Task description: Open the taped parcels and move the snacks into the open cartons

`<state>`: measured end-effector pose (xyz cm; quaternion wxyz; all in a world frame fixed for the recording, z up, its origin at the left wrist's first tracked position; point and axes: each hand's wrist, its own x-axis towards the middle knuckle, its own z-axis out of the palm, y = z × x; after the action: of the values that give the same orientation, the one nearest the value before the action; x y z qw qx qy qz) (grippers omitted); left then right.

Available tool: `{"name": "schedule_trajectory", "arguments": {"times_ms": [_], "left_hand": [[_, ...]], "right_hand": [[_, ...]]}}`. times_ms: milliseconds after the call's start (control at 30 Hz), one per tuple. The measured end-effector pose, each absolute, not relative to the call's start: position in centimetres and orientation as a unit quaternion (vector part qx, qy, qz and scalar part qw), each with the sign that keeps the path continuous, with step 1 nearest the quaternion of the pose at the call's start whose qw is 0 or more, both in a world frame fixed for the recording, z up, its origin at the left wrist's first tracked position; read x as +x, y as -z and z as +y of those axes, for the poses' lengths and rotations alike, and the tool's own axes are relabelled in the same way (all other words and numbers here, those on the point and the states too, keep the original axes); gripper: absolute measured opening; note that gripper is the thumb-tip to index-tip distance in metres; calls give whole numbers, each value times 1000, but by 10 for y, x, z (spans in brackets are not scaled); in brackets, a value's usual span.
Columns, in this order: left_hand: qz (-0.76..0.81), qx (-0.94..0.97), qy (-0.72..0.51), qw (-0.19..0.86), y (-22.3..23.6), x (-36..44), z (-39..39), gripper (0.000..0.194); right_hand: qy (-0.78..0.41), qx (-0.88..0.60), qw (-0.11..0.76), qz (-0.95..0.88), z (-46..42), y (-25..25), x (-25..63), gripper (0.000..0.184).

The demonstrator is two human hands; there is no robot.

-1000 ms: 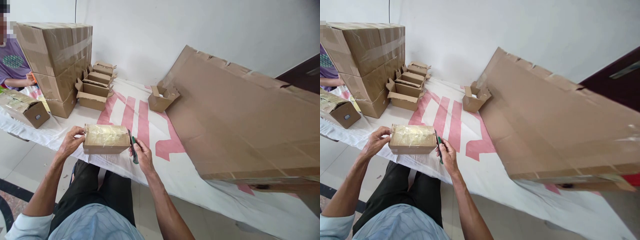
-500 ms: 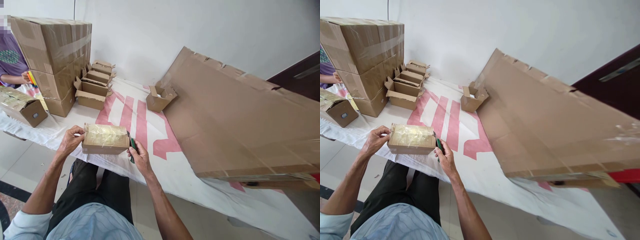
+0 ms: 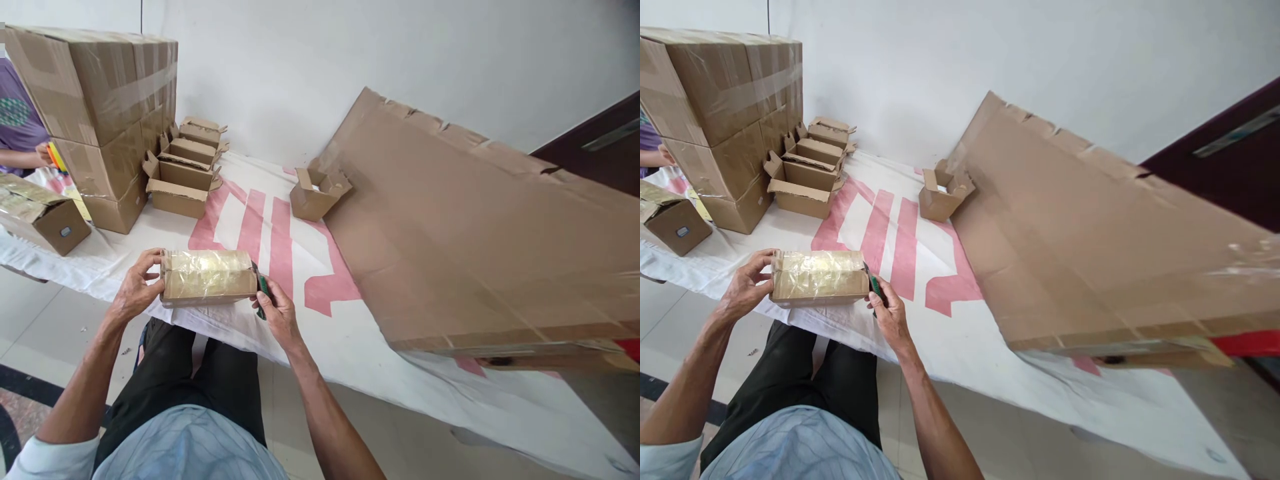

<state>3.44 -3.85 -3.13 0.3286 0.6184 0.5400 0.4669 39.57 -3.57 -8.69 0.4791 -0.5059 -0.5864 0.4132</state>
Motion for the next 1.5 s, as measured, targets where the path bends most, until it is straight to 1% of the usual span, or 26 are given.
{"name": "schedule_trajectory", "arguments": {"times_ms": [100,267,333,433,567,700,900,1233,1333,1500], "left_hand": [[537,624,-473,313,31,39,-47,26],[531,638,-474,292,31,42,-57,27],[530,641,-474,290,32,42,-58,28],[530,643,-471,290,31,41,-59,29],[534,649,-458,289,29,41,-61,32],[539,658,-444,282,28,41,-62,34],[533,670,-439,272,32,39,-63,39],[534,673,-439,264,35,40,-63,41],[535,674,-435,265,34,40,-64,41],[534,682,-432,254,33,40,-64,42]], "right_hand": [[-403,-516,470,-592,-36,80,402,52],[-360,-528,461,-616,-40,44,414,45],[-374,-511,428,-645,-44,24,413,42],[-395,-484,353,-697,-50,-4,402,43],[-356,-435,289,-775,-53,-26,381,33],[-312,-366,277,-831,-45,-36,362,29],[-243,-313,263,-879,-30,-53,343,30],[-109,-323,173,-924,-22,-70,332,30],[-84,-327,138,-931,-21,-75,330,31],[-55,-328,88,-939,-20,-87,319,28]]}}
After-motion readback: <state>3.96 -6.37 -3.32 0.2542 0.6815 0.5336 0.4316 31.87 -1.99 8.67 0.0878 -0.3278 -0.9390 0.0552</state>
